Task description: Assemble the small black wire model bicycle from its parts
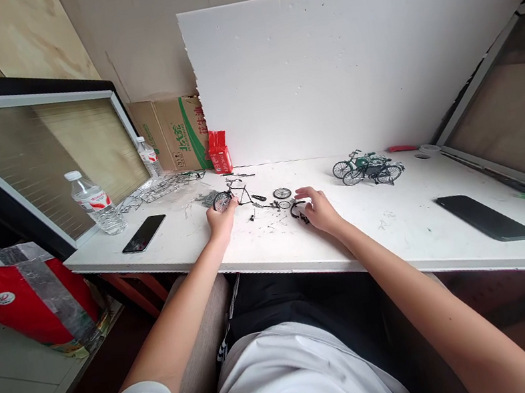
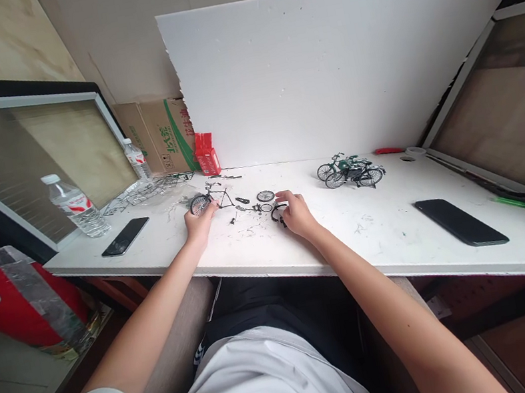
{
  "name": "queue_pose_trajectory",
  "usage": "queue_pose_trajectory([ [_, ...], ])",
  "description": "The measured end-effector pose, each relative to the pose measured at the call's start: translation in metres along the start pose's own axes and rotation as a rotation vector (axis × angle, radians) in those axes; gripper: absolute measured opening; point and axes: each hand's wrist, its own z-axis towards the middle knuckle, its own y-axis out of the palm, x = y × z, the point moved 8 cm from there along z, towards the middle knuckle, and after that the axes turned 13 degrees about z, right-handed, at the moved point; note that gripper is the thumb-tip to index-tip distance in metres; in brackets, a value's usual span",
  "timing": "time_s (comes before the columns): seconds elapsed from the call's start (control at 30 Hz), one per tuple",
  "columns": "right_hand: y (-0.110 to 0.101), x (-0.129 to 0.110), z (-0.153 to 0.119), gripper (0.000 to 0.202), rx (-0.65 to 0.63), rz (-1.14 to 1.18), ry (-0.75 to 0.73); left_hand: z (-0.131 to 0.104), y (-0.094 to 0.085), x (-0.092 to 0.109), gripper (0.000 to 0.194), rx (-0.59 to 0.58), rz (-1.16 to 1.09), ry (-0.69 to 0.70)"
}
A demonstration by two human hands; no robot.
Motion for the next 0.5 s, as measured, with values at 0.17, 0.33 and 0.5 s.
queue_pose_trajectory([
  [0.17, 0.005, 0.006, -0.001, 0.067, -0.039, 0.026, 0.037, 0.001, 0.0, 0.0, 0.035, 0.01, 0.03, 0.032],
  [0.33, 0.006, 0.006, -0.001, 0.063, -0.042, 0.016, 0.027, -0.002, -0.002, 0.006, 0.03, 0.021, 0.079, 0.066],
  [0.5, 0.005, 0.008, -0.001, 0.063, -0.03, 0.007, 0.006, -0.004, -0.002, 0.009, 0.026, 0.027, 0.088, 0.062],
])
